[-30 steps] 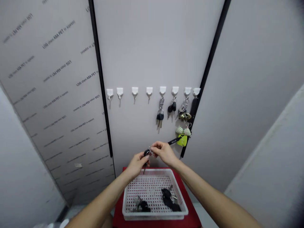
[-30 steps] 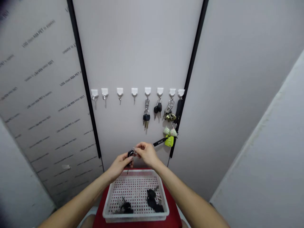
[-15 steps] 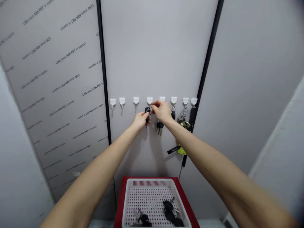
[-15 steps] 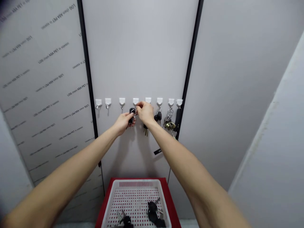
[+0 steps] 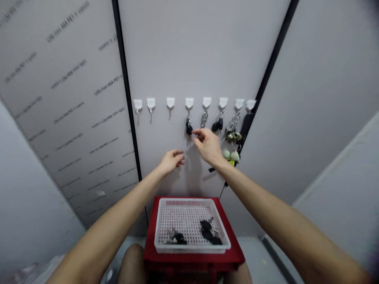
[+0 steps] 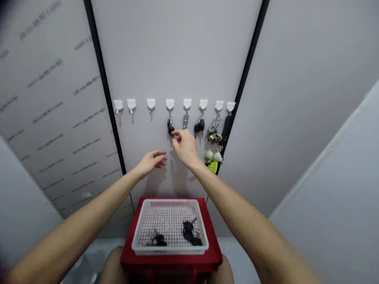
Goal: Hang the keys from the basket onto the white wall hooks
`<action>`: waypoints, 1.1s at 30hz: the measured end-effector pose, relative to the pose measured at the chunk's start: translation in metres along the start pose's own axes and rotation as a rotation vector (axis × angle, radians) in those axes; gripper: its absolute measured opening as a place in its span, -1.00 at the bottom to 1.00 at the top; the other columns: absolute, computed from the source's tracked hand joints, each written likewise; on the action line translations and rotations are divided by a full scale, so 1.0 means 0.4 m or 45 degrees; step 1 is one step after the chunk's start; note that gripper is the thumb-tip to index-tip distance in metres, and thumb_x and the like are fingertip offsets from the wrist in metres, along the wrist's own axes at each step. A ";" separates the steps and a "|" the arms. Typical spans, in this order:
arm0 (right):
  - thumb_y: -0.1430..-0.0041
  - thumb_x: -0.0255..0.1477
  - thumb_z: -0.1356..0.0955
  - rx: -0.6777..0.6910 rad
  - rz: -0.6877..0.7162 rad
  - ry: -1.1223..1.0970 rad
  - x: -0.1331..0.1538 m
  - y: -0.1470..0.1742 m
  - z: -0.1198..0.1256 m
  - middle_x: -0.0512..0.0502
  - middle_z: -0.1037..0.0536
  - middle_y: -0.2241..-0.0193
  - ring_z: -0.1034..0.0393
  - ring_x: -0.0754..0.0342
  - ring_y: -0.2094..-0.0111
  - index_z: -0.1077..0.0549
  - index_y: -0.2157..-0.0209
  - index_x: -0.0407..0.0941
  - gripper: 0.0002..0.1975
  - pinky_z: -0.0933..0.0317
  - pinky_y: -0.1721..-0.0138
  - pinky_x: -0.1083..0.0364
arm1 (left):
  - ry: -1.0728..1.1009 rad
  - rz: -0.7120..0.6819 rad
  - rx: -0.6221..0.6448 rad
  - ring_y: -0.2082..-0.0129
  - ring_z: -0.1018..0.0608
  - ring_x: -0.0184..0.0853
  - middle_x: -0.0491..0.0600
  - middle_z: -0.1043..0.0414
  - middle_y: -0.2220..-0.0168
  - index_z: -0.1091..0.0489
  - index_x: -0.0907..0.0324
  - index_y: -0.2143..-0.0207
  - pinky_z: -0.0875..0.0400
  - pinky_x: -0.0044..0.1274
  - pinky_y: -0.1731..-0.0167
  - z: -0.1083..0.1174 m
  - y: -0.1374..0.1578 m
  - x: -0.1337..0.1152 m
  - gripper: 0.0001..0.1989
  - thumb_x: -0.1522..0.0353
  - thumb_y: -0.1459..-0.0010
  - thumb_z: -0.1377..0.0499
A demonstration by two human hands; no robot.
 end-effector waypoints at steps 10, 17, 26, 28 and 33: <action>0.25 -0.48 -0.27 1.578 -0.012 -0.288 -0.064 0.590 -0.286 0.01 -0.43 0.46 -0.25 0.20 0.48 -0.37 0.35 -0.13 -0.71 -0.08 0.48 0.27 | -0.641 -0.048 0.271 0.42 -0.38 -0.42 -0.03 -0.36 0.42 -0.28 0.26 0.36 -0.25 -0.59 0.38 -0.015 0.199 0.368 -0.78 0.41 0.10 0.05; 0.22 -0.47 -0.26 1.516 0.005 -0.350 -0.042 0.587 -0.313 0.00 -0.43 0.47 -0.24 0.19 0.48 -0.38 0.38 -0.15 -0.75 -0.06 0.49 0.26 | -0.855 -0.091 0.282 0.33 -0.37 -0.39 -0.06 -0.37 0.36 -0.28 0.17 0.33 -0.22 -0.58 0.32 -0.022 0.215 0.368 -0.74 0.45 0.11 0.07; 0.31 -0.61 -0.20 1.344 -0.089 -0.147 -0.061 0.588 -0.301 0.02 -0.34 0.65 -0.10 0.23 0.63 -0.34 0.46 -0.19 -0.75 0.02 0.58 0.25 | -0.800 -0.122 0.243 0.35 -0.36 -0.37 -0.07 -0.37 0.39 -0.28 0.15 0.34 -0.21 -0.57 0.33 -0.017 0.222 0.367 -0.77 0.44 0.11 0.05; 0.31 -0.63 -0.18 1.263 -0.120 -0.177 -0.064 0.570 -0.295 0.04 -0.31 0.67 -0.08 0.24 0.63 -0.32 0.46 -0.18 -0.74 0.03 0.58 0.25 | -0.744 -0.099 0.243 0.35 -0.36 -0.37 -0.07 -0.37 0.40 -0.28 0.16 0.35 -0.21 -0.57 0.33 -0.017 0.221 0.365 -0.77 0.44 0.10 0.05; 0.26 -0.64 -0.14 0.986 -0.296 -0.445 -0.071 0.460 -0.248 0.08 -0.24 0.66 -0.08 0.27 0.63 -0.27 0.44 -0.17 -0.75 0.01 0.58 0.27 | -0.284 -0.091 0.265 0.25 -0.34 -0.39 0.01 -0.31 0.26 -0.23 0.23 0.28 -0.18 -0.55 0.22 -0.016 0.209 0.332 -0.74 0.43 0.10 0.04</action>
Point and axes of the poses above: each hand's wrist, its own y-axis away from the middle knuckle, its own z-axis out of the back of the hand, x = y × z, the point moved 6 cm from there along -y, towards the middle knuckle
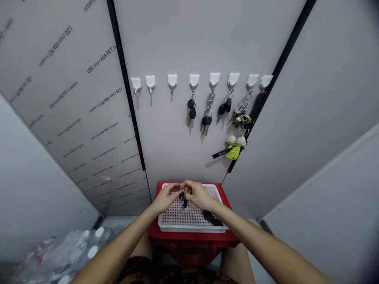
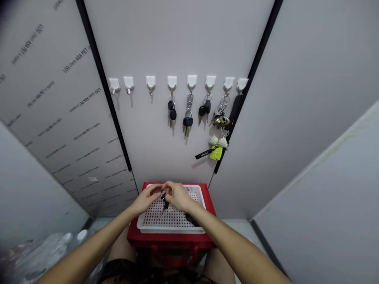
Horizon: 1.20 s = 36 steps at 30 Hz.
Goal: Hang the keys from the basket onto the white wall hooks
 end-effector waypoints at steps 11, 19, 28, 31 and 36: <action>0.21 -0.57 -0.19 -0.052 0.054 -0.429 0.079 -0.073 0.120 0.11 -0.24 0.64 -0.10 0.29 0.62 -0.22 0.42 -0.18 -0.82 -0.03 0.54 0.25 | -0.003 -0.072 -0.050 0.40 -0.35 -0.40 -0.06 -0.34 0.40 -0.27 0.25 0.36 -0.22 -0.58 0.37 0.033 -0.039 -0.106 -0.81 0.41 0.11 -0.01; 0.19 -0.54 -0.20 -0.168 0.084 -0.380 0.128 -0.113 0.176 0.11 -0.23 0.67 -0.12 0.27 0.62 -0.24 0.45 -0.19 -0.86 -0.05 0.54 0.23 | 0.058 -0.119 -0.155 0.43 -0.33 -0.44 -0.09 -0.31 0.43 -0.26 0.25 0.37 -0.21 -0.61 0.38 0.089 -0.055 -0.156 -0.81 0.43 0.14 -0.03; 0.19 -0.52 -0.21 -0.558 0.350 -0.007 0.298 -0.212 0.353 0.03 -0.34 0.61 -0.21 0.24 0.57 -0.31 0.50 -0.20 -0.88 -0.12 0.50 0.22 | 0.053 -0.270 -0.359 0.66 -0.28 -0.53 -0.14 -0.25 0.64 -0.26 0.26 0.48 -0.13 -0.68 0.64 0.208 -0.148 -0.356 -0.89 0.42 0.12 0.00; 0.20 -0.52 -0.22 -0.711 0.401 0.133 0.375 -0.253 0.417 0.02 -0.37 0.60 -0.23 0.24 0.57 -0.32 0.52 -0.20 -0.89 -0.14 0.48 0.21 | 0.117 -0.281 -0.481 0.73 -0.25 -0.56 -0.16 -0.23 0.72 -0.26 0.27 0.56 -0.09 -0.70 0.71 0.261 -0.187 -0.436 -0.91 0.43 0.11 0.00; 0.20 -0.58 -0.21 -0.913 0.389 0.386 0.470 -0.312 0.480 -0.01 -0.41 0.58 -0.25 0.21 0.54 -0.36 0.54 -0.19 -0.87 -0.14 0.44 0.20 | 0.234 -0.259 -0.652 0.76 -0.28 -0.57 -0.15 -0.25 0.69 -0.21 0.27 0.64 -0.09 -0.70 0.75 0.327 -0.236 -0.518 -0.88 0.41 0.12 -0.04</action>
Point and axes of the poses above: each hand's wrist, its own y-axis away from the middle knuckle, its own z-axis out of the back of the hand, x = y × z, the point moved 6 cm from there along -y, towards the middle knuckle
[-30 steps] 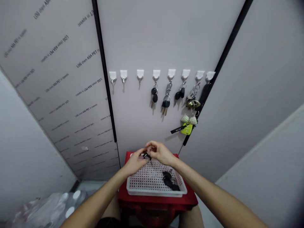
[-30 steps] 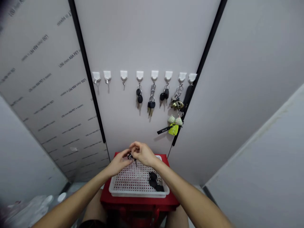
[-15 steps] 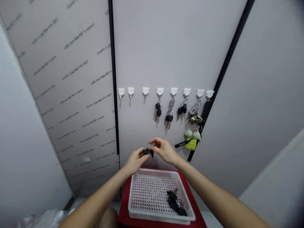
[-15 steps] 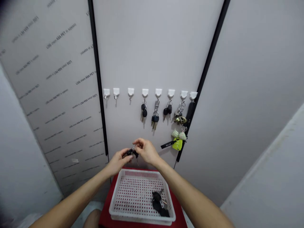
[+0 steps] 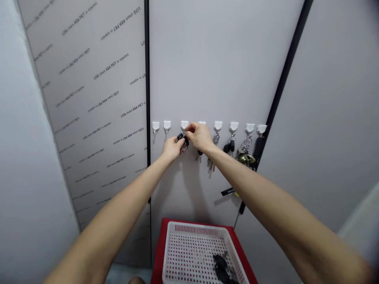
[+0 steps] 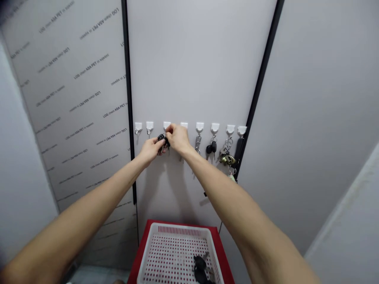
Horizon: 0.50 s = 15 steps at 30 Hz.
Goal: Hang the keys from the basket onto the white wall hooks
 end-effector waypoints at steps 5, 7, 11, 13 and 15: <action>0.20 -0.61 -0.19 0.012 -0.043 0.190 -0.008 -0.036 -0.026 -0.06 -0.42 0.56 -0.27 0.16 0.50 -0.38 0.52 -0.20 -0.82 -0.14 0.41 0.16 | -0.065 0.107 -0.050 0.79 -0.28 -0.56 -0.15 -0.23 0.72 -0.19 0.27 0.65 -0.11 -0.70 0.76 0.004 -0.033 0.012 -0.86 0.39 0.12 -0.05; 0.20 -0.62 -0.18 0.038 -0.033 0.206 -0.014 -0.033 -0.033 -0.07 -0.43 0.55 -0.28 0.15 0.49 -0.39 0.50 -0.21 -0.80 -0.14 0.40 0.16 | -0.067 0.125 -0.038 0.78 -0.28 -0.56 -0.15 -0.22 0.72 -0.19 0.27 0.65 -0.11 -0.70 0.76 0.002 -0.031 0.023 -0.86 0.40 0.12 -0.04; 0.18 -0.62 -0.17 0.010 0.021 0.174 -0.016 0.011 -0.011 -0.07 -0.44 0.52 -0.28 0.17 0.46 -0.38 0.46 -0.21 -0.77 -0.13 0.37 0.18 | -0.046 0.186 0.015 0.76 -0.30 -0.56 -0.14 -0.23 0.70 -0.20 0.28 0.63 -0.13 -0.71 0.75 0.001 -0.004 0.062 -0.88 0.41 0.11 -0.03; 0.16 -0.59 -0.17 -0.023 0.052 0.145 -0.023 0.062 0.006 -0.06 -0.43 0.51 -0.27 0.18 0.46 -0.37 0.44 -0.21 -0.78 -0.12 0.37 0.19 | -0.029 0.245 0.048 0.74 -0.31 -0.57 -0.13 -0.24 0.67 -0.22 0.28 0.58 -0.15 -0.71 0.72 0.003 0.024 0.106 -0.89 0.40 0.10 -0.01; 0.15 -0.56 -0.18 0.048 0.065 0.123 -0.046 0.138 0.006 -0.05 -0.43 0.52 -0.27 0.19 0.48 -0.37 0.44 -0.21 -0.80 -0.12 0.40 0.21 | -0.019 0.329 0.091 0.72 -0.32 -0.56 -0.12 -0.26 0.64 -0.22 0.29 0.53 -0.17 -0.71 0.71 0.002 0.068 0.176 -0.90 0.40 0.09 0.00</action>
Point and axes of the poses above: each hand's wrist, its own y-axis away from the middle knuckle, its own z-axis out of the back of the hand, x = y × z, the point moved 6 cm from there along -y, towards the middle knuckle
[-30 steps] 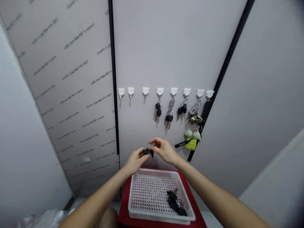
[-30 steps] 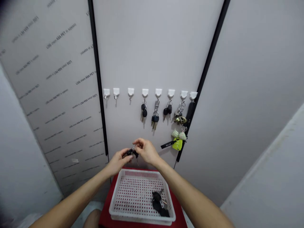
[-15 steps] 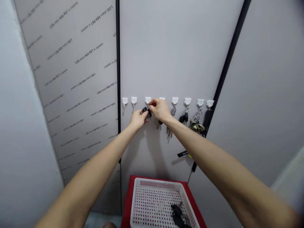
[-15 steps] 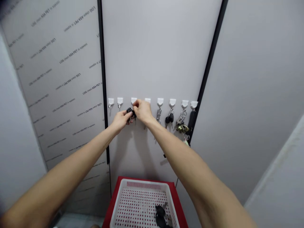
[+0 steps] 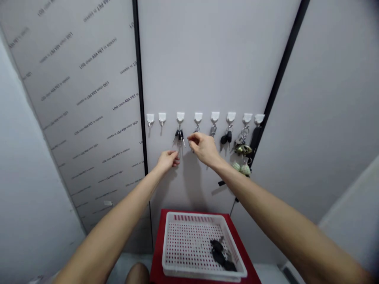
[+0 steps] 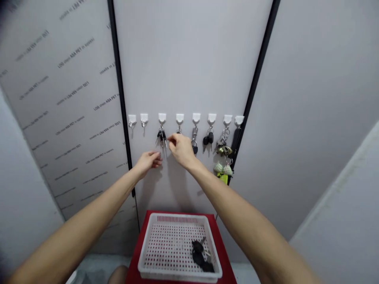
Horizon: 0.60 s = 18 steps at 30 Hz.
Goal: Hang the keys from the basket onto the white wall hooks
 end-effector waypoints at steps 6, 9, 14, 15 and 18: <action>0.21 -0.56 -0.20 0.990 -0.139 -0.003 -0.135 0.368 -0.120 -0.02 -0.42 0.59 -0.23 0.22 0.56 -0.38 0.48 -0.22 -0.82 -0.08 0.51 0.25 | -0.066 0.321 0.227 0.66 -0.32 -0.55 -0.10 -0.28 0.59 -0.22 0.30 0.40 -0.17 -0.69 0.66 -0.047 0.153 0.322 -0.84 0.43 0.10 0.02; 0.29 -0.51 -0.26 1.416 -0.201 0.089 -0.199 0.545 -0.149 -0.06 -0.43 0.53 -0.25 0.16 0.52 -0.39 0.44 -0.21 -0.76 -0.07 0.51 0.24 | -0.269 0.275 0.385 0.61 -0.33 -0.50 -0.09 -0.29 0.57 -0.25 0.30 0.40 -0.21 -0.63 0.57 -0.083 0.229 0.418 -0.81 0.42 0.12 0.02; 0.29 -0.61 -0.21 1.460 -0.102 0.226 -0.223 0.640 -0.168 -0.15 -0.39 0.32 -0.24 0.06 0.29 -0.36 0.31 -0.18 -0.63 -0.07 0.32 0.20 | -0.523 0.059 0.640 0.49 -0.35 -0.43 -0.07 -0.31 0.52 -0.27 0.27 0.36 -0.21 -0.59 0.45 -0.137 0.283 0.461 -0.76 0.36 0.12 0.03; 0.28 -0.62 -0.19 1.457 -0.087 0.223 -0.218 0.643 -0.174 -0.15 -0.40 0.33 -0.24 0.07 0.29 -0.37 0.33 -0.17 -0.64 -0.06 0.31 0.19 | -0.569 0.054 0.671 0.50 -0.34 -0.43 -0.06 -0.31 0.52 -0.27 0.28 0.36 -0.21 -0.59 0.46 -0.142 0.287 0.467 -0.75 0.36 0.12 0.04; 0.21 -0.60 -0.15 1.465 -0.086 0.158 -0.199 0.646 -0.191 -0.11 -0.42 0.38 -0.25 0.10 0.31 -0.39 0.38 -0.15 -0.69 -0.05 0.28 0.19 | -0.695 0.037 0.726 0.50 -0.34 -0.42 -0.06 -0.32 0.51 -0.27 0.27 0.36 -0.20 -0.59 0.48 -0.148 0.295 0.477 -0.74 0.35 0.12 0.06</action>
Point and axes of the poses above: each hand's wrist, its own y-axis away from the middle knuckle, its own z-axis out of the back of the hand, x = y × z, the point moved 6 cm from there along -y, towards the middle knuckle
